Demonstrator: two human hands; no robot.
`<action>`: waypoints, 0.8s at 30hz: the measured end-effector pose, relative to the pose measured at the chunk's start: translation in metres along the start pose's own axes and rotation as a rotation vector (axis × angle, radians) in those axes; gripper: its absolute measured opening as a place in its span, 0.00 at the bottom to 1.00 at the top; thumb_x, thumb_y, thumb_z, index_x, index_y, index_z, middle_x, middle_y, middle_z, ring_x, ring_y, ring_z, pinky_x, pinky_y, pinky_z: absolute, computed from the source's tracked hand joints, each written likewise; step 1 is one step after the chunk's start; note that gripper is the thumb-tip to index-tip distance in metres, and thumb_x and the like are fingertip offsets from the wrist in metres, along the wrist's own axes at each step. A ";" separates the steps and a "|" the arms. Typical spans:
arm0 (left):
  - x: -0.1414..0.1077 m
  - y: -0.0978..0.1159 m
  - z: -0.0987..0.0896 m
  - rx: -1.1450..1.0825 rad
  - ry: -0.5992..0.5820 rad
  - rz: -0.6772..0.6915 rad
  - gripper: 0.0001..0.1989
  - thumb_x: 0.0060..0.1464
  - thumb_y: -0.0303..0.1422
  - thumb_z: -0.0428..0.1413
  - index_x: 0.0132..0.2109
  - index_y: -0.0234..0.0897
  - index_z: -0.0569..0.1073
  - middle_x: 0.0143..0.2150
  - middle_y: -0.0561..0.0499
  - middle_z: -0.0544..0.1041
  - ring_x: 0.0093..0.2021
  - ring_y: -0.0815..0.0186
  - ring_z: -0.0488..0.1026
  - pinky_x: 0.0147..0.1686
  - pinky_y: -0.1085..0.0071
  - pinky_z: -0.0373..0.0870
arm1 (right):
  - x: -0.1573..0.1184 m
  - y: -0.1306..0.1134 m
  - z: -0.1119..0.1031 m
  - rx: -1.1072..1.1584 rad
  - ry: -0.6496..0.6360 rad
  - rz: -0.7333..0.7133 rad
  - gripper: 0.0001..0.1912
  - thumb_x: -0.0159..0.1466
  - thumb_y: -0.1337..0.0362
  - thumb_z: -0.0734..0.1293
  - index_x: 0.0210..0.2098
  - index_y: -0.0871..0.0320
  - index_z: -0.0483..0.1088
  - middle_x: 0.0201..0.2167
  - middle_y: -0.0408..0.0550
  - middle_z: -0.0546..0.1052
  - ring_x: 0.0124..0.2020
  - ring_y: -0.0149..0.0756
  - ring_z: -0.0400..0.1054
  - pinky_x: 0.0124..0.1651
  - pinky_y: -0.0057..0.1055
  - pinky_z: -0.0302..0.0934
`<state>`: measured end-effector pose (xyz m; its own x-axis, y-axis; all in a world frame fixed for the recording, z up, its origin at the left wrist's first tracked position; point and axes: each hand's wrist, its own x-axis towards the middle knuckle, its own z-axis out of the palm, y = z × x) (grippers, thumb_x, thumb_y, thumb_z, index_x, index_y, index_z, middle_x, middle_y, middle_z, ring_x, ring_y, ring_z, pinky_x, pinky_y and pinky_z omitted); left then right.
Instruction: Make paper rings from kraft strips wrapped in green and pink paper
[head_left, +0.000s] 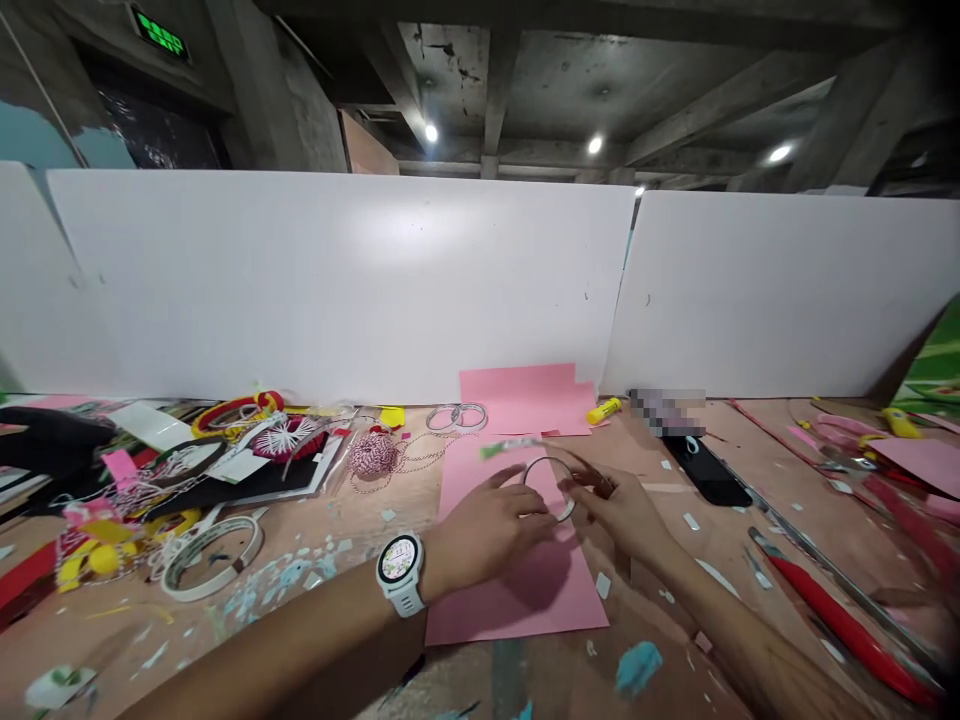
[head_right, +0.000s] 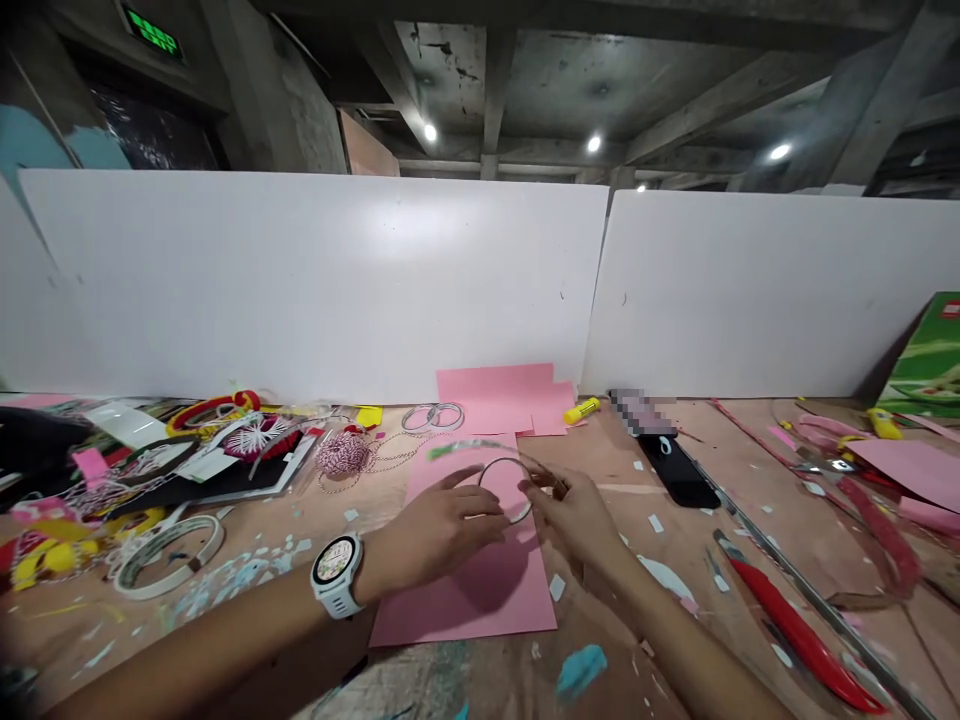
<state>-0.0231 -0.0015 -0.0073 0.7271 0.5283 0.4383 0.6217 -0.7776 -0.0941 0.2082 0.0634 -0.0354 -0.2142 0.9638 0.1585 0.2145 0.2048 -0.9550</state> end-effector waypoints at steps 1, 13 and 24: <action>-0.003 0.006 -0.002 -0.013 -0.018 -0.010 0.15 0.72 0.38 0.48 0.57 0.42 0.74 0.58 0.46 0.78 0.59 0.61 0.74 0.70 0.58 0.59 | 0.003 0.002 -0.003 0.002 0.032 0.012 0.19 0.59 0.51 0.74 0.44 0.56 0.81 0.40 0.52 0.85 0.34 0.42 0.77 0.26 0.29 0.68; -0.061 0.040 0.015 -0.236 -0.410 -0.361 0.36 0.69 0.53 0.42 0.76 0.42 0.50 0.76 0.39 0.53 0.75 0.46 0.53 0.71 0.42 0.52 | 0.017 0.002 -0.034 -0.011 0.258 0.082 0.24 0.59 0.51 0.73 0.48 0.59 0.79 0.34 0.50 0.82 0.25 0.35 0.71 0.26 0.32 0.71; -0.076 0.075 0.010 -0.363 -0.326 -0.469 0.32 0.65 0.55 0.49 0.69 0.45 0.64 0.72 0.42 0.64 0.72 0.50 0.61 0.71 0.53 0.57 | 0.013 -0.004 -0.034 0.112 0.372 0.051 0.25 0.57 0.47 0.75 0.45 0.59 0.79 0.33 0.48 0.81 0.24 0.32 0.69 0.26 0.29 0.68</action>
<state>-0.0289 -0.0972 -0.0568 0.4901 0.8695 0.0621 0.7971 -0.4758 0.3717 0.2371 0.0812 -0.0213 0.1584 0.9725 0.1709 0.1066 0.1552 -0.9821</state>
